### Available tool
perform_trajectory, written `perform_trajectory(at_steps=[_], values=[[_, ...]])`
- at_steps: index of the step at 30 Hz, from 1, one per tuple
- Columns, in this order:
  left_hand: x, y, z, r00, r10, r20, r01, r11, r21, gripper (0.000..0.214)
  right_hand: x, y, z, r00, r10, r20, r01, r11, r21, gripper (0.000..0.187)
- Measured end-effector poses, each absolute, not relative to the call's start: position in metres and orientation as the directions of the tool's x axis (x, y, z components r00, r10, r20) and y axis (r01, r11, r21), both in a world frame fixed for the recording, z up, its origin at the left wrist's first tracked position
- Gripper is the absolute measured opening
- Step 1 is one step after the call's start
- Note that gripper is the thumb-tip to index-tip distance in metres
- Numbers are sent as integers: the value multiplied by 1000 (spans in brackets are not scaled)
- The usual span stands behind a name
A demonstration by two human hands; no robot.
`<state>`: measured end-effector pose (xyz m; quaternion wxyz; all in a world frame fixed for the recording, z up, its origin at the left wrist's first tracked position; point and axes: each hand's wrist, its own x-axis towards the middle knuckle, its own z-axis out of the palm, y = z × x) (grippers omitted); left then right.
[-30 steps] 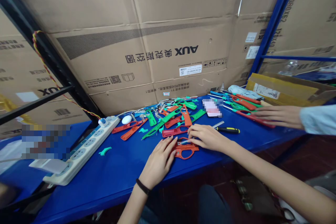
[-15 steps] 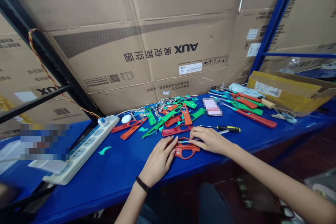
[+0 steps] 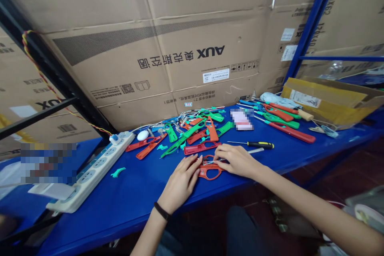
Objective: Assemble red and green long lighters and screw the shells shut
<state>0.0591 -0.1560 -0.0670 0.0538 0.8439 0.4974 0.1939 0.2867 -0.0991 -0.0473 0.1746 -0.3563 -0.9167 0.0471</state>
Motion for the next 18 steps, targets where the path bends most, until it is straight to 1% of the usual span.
perform_trajectory(at_steps=[10,14,18], values=[[60,-157,-68,415,866,279,823,-488,291,41,283,-106,-41,-652,709,269,643,705,-299,15],[60,-157,-67,422,859,289,824,-497,273,39,283,-107,-44,-657,708,260,645,706,-294,15],[59,-156,-68,430,859,279,832,-497,247,40,285,-108,-49,-656,703,275,619,709,-339,16]])
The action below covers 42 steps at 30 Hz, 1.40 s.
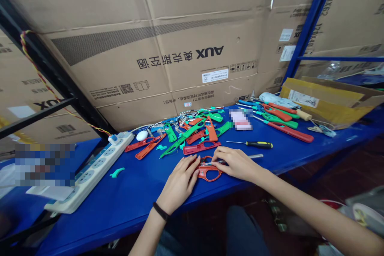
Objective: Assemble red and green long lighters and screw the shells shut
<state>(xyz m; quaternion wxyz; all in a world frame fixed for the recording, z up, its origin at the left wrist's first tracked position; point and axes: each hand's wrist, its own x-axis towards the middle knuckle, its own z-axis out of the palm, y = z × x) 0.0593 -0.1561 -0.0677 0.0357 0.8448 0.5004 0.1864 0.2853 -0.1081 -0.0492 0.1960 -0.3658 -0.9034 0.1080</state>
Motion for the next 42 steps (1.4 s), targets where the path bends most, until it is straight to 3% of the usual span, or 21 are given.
perform_trajectory(at_steps=[8,14,21,37,42], values=[[54,-166,-74,399,889,222,842,-452,296,49,288,-105,-59,-646,704,295,605,708,-365,21],[51,-179,-75,345,913,218,843,-403,355,44,288,-95,-58,-656,696,292,581,713,-392,19],[54,-179,-75,335,901,274,844,-417,338,39,284,-93,-58,-677,673,297,511,721,-467,16],[56,-180,-72,347,900,263,857,-419,300,38,285,-90,-59,-709,652,268,544,748,-380,18],[58,-180,-71,340,906,253,858,-409,312,40,286,-92,-63,-705,639,307,508,757,-410,17]])
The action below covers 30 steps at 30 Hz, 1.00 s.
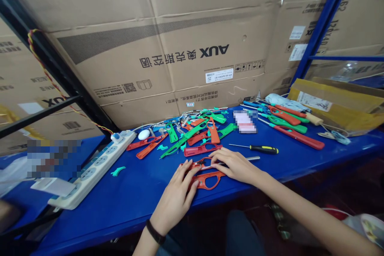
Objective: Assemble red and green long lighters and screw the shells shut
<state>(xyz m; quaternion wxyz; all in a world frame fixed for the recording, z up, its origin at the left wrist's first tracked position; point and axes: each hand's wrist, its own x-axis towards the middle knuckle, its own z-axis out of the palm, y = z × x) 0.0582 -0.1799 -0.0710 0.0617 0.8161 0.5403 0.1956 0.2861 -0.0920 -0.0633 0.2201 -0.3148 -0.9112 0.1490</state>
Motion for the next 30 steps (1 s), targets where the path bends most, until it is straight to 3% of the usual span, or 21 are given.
perform_trajectory(at_steps=[9,16,22,30], values=[[56,-178,-76,335,912,235,867,-396,304,42,286,-87,-71,-677,621,395,440,772,-459,13],[55,-179,-76,336,907,253,870,-402,286,42,303,-88,-61,-677,637,368,446,754,-483,18],[56,-179,-75,326,910,255,870,-394,296,43,323,-91,-61,-671,659,340,513,744,-429,16],[56,-179,-74,322,909,264,876,-391,281,42,321,-86,-66,-682,643,347,540,764,-354,28]])
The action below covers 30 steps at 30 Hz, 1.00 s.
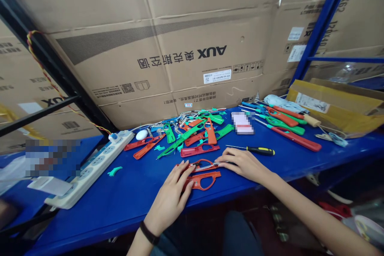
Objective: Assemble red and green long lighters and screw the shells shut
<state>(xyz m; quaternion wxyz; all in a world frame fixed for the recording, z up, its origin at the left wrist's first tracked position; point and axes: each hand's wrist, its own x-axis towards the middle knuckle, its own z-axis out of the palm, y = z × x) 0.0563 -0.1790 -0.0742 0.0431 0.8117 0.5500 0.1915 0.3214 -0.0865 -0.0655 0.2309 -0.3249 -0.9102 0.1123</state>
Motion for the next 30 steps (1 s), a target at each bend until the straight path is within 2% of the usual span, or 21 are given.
perform_trajectory(at_steps=[5,10,23,26,30], values=[[56,-179,-74,322,916,238,883,-382,273,43,326,-87,-64,-681,649,339,518,754,-404,31],[57,-179,-73,312,920,235,887,-371,274,43,329,-87,-64,-679,650,340,483,745,-459,26],[60,-180,-70,296,917,269,883,-370,290,42,333,-86,-69,-707,607,363,467,787,-404,26],[59,-180,-71,302,911,279,879,-380,288,43,335,-87,-67,-715,603,354,501,795,-343,27],[57,-180,-75,303,914,270,885,-375,276,44,333,-85,-66,-747,563,355,540,824,-169,27]])
